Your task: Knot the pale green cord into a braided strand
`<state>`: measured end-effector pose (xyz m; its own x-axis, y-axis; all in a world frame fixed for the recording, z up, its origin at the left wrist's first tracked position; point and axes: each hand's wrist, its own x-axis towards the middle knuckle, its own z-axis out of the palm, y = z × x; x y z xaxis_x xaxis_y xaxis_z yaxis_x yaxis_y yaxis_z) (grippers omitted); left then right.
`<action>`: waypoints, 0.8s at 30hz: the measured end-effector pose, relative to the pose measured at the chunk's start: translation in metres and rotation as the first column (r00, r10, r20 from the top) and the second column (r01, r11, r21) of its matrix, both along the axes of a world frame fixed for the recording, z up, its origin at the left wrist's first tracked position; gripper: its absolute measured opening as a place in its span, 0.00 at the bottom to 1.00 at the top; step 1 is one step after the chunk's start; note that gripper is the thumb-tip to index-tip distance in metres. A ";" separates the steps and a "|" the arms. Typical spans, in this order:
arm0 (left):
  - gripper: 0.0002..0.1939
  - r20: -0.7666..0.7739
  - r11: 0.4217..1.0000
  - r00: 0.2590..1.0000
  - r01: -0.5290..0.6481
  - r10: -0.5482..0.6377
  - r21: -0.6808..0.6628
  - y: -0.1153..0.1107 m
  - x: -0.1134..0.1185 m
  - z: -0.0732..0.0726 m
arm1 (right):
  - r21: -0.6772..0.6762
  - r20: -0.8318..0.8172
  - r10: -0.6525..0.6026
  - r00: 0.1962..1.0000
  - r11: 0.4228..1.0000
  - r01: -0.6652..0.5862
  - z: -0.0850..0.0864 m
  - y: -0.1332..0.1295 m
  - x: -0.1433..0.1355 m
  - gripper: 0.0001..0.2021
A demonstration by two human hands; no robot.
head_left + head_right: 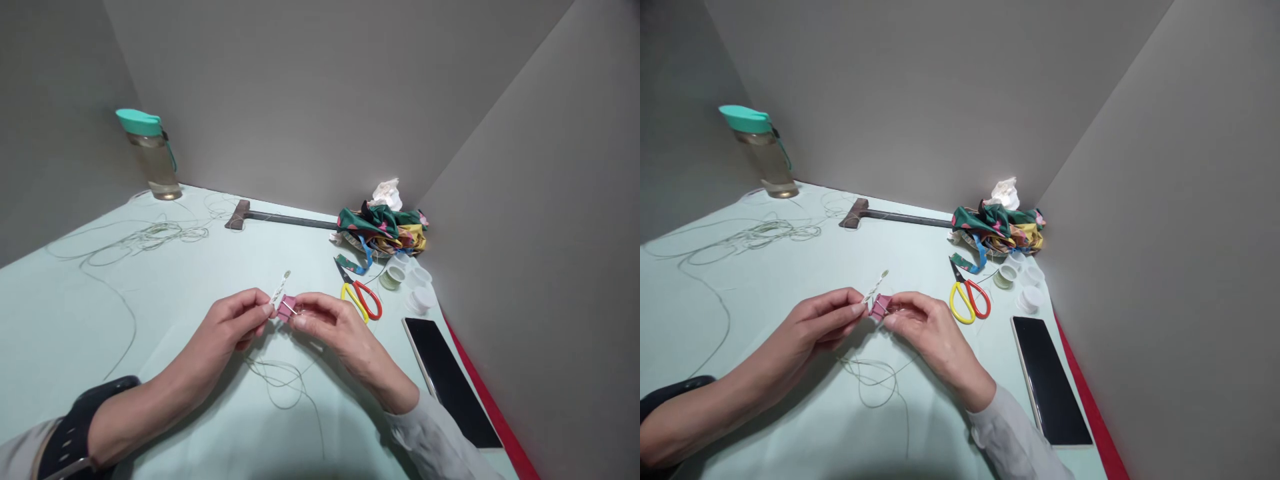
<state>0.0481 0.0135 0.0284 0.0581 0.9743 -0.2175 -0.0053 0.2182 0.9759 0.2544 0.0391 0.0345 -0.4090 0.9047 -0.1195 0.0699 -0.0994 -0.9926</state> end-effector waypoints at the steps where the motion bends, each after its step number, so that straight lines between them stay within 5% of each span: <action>1: 0.17 -0.017 1.000 1.000 0.005 -0.004 0.009 0.000 0.000 0.001 | 0.009 0.008 0.007 1.000 1.000 -0.007 0.000 0.000 0.000 0.16; 11: 0.19 -0.220 0.993 0.975 0.068 -0.045 0.098 -0.001 0.001 0.004 | 0.141 0.115 0.020 0.993 0.989 -0.036 -0.007 -0.004 -0.004 0.10; 24: 0.18 -0.412 0.973 0.907 0.165 -0.085 0.163 0.001 -0.001 0.000 | 0.275 0.160 -0.010 0.987 0.961 -0.035 -0.008 -0.007 0.000 0.13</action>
<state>0.0469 0.0141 0.0287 0.1298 0.9897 -0.0603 0.4085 0.0020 0.9127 0.2542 0.0322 0.0264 -0.4167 0.9063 0.0705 0.2274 0.1790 -0.9572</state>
